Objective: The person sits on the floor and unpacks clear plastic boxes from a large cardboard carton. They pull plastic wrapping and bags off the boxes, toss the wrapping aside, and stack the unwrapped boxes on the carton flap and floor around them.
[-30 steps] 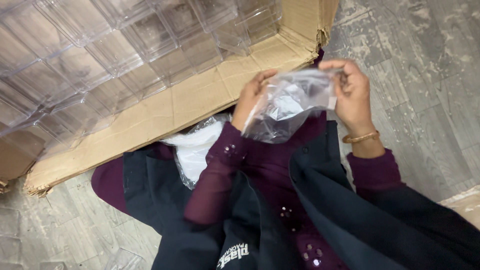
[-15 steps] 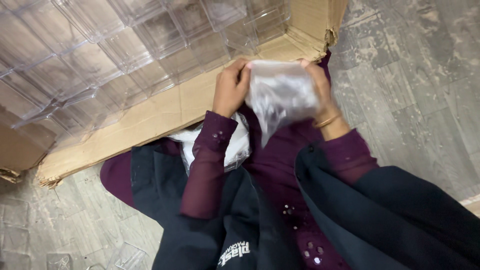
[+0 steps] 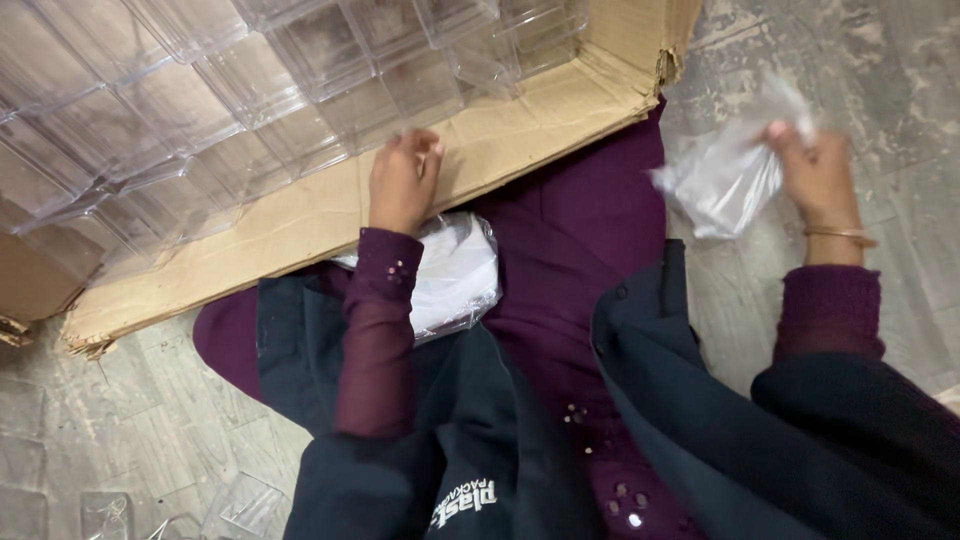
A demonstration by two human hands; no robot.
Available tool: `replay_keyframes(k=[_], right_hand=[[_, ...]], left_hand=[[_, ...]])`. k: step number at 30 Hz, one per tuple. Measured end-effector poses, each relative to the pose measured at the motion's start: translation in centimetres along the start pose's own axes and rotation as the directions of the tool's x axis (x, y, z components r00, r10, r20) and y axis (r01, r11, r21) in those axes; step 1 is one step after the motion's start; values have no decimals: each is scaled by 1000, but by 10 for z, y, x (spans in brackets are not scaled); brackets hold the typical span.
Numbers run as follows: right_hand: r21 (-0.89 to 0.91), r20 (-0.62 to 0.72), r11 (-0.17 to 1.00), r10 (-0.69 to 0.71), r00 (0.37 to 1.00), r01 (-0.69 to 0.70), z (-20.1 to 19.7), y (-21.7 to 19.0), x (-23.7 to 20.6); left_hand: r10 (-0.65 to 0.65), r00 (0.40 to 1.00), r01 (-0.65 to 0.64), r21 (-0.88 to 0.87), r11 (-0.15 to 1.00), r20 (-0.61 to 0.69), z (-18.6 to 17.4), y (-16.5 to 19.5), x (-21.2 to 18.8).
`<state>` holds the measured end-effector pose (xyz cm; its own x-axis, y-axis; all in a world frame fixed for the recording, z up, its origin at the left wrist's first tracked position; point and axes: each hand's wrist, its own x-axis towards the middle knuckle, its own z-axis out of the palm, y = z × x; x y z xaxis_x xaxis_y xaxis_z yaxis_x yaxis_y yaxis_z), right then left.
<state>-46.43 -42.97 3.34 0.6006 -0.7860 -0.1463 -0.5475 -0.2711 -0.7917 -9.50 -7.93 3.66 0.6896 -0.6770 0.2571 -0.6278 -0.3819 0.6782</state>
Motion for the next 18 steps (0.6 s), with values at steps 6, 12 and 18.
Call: replay_keyframes(k=[6,12,18], right_hand=[[88,34,940,327,944,-329,37,89,52],[856,-203,482,-18,979,186,21,68,115],[809,-181,566,-12,983,156,58,-8,50]], left_hand=[[-104,995,104,-24,994,-2,20,-19,-14],[-78,997,78,-18,997,-6,18,-20,-8],[-100,995,99,-25,995,-4,17,-16,-7]])
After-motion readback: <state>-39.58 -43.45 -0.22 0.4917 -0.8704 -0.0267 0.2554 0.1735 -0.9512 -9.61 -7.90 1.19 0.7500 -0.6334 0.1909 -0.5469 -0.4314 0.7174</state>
